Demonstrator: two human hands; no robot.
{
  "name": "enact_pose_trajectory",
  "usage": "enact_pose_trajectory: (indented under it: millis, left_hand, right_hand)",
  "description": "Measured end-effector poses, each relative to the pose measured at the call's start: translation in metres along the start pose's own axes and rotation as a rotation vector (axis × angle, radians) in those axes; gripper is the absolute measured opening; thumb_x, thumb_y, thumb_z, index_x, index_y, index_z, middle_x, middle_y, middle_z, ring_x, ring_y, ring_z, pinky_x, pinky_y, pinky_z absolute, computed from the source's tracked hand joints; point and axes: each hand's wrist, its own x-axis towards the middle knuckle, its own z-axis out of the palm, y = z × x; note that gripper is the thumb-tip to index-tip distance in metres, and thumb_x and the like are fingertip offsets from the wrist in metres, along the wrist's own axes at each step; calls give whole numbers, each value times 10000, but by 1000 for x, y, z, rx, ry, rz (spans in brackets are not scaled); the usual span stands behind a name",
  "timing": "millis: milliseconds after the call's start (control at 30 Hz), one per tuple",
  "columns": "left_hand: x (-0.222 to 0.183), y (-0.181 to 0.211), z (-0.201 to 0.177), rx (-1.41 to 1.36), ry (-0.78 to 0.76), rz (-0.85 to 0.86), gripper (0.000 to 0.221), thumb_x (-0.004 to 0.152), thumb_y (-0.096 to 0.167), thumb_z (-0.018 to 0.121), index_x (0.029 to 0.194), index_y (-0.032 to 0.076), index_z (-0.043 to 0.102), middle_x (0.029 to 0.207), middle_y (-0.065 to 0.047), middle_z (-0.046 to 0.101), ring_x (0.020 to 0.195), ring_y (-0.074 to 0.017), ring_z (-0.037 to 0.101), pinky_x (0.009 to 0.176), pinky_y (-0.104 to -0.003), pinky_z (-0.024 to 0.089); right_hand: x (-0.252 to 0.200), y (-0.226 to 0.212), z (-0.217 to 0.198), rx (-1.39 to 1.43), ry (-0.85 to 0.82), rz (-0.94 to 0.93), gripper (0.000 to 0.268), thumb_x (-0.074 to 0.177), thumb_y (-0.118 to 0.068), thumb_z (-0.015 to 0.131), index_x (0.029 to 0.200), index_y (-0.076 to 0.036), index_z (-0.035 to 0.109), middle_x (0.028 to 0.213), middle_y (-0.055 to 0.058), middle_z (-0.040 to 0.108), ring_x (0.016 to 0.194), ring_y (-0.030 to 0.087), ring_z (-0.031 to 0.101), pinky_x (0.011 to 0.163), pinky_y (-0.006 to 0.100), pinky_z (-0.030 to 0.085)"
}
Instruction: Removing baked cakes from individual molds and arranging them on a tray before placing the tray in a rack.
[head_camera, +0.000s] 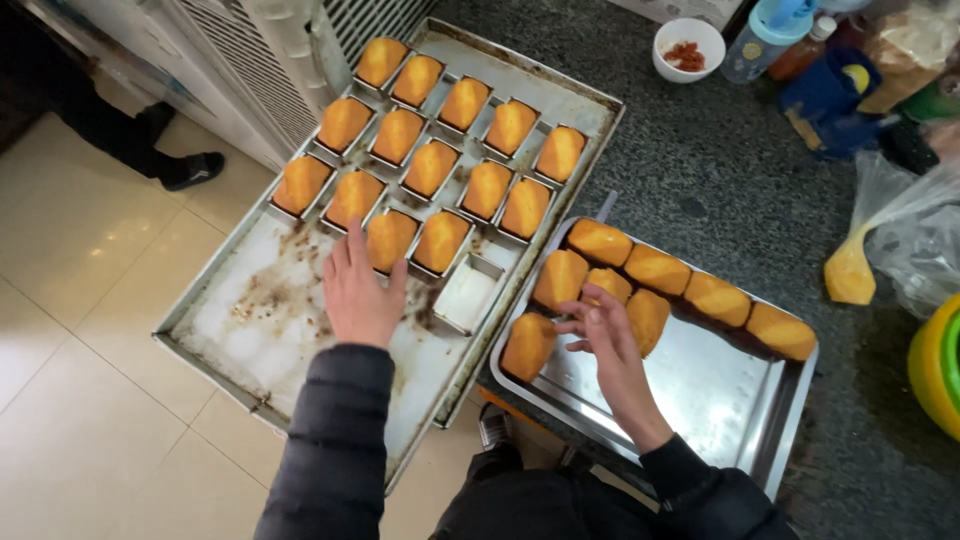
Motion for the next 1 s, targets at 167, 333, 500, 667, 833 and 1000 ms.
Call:
enact_pose_trajectory:
  millis: [167, 333, 500, 667, 833, 1000]
  left_hand:
    - [23, -17, 21, 36, -292, -63, 1265, 817, 496, 919, 1837, 144, 261, 1497, -181, 637, 1368, -426, 630, 1092, -577, 571]
    - [33, -16, 26, -22, -399, -62, 1330, 810, 393, 929, 1860, 152, 150, 1518, -200, 593, 1398, -456, 601, 1096, -601, 570]
    - [27, -5, -9, -130, -405, -112, 1337, 835, 263, 932, 1864, 157, 85, 1461, -256, 583, 1390, -525, 612, 1184, -600, 549]
    - [9, -12, -30, -116, -431, -179, 1341, 833, 284, 941, 1867, 208, 91, 1483, -233, 569, 1417, -502, 600, 1203, -586, 539]
    - [-1, -18, -25, 3, -418, -187, 1315, 821, 381, 956, 1858, 178, 174, 1450, -204, 587, 1416, -448, 579, 1174, -569, 557]
    - [35, 36, -11, 122, -6, 104, 896, 902, 587, 862, 1636, 139, 609, 1310, -150, 685, 1283, -378, 645, 1070, -536, 521]
  right_hand:
    - [0, 1, 5, -27, 36, 14, 548, 1206, -305, 462, 1677, -27, 445, 1403, 224, 735, 1171, 314, 782, 971, 424, 620]
    - [-4, 1, 11, -52, 63, 29, 536, 1207, -291, 465, 1659, -4, 474, 1386, 249, 746, 1150, 337, 797, 970, 450, 627]
    - [-12, -11, 21, -105, 101, 61, 537, 1191, -283, 512, 1650, -3, 491, 1391, 248, 737, 1147, 339, 797, 992, 462, 623]
    - [-15, -10, 20, -120, 99, 47, 524, 1195, -261, 515, 1640, 15, 488, 1382, 241, 725, 1143, 332, 789, 992, 458, 623]
    - [-19, -11, 13, -102, 99, 37, 532, 1183, -257, 538, 1643, 4, 481, 1374, 218, 731, 1133, 306, 782, 990, 437, 614]
    - [-24, -7, -4, -112, 145, 37, 516, 1180, -230, 553, 1639, 3, 508, 1369, 225, 746, 1121, 327, 796, 975, 458, 628]
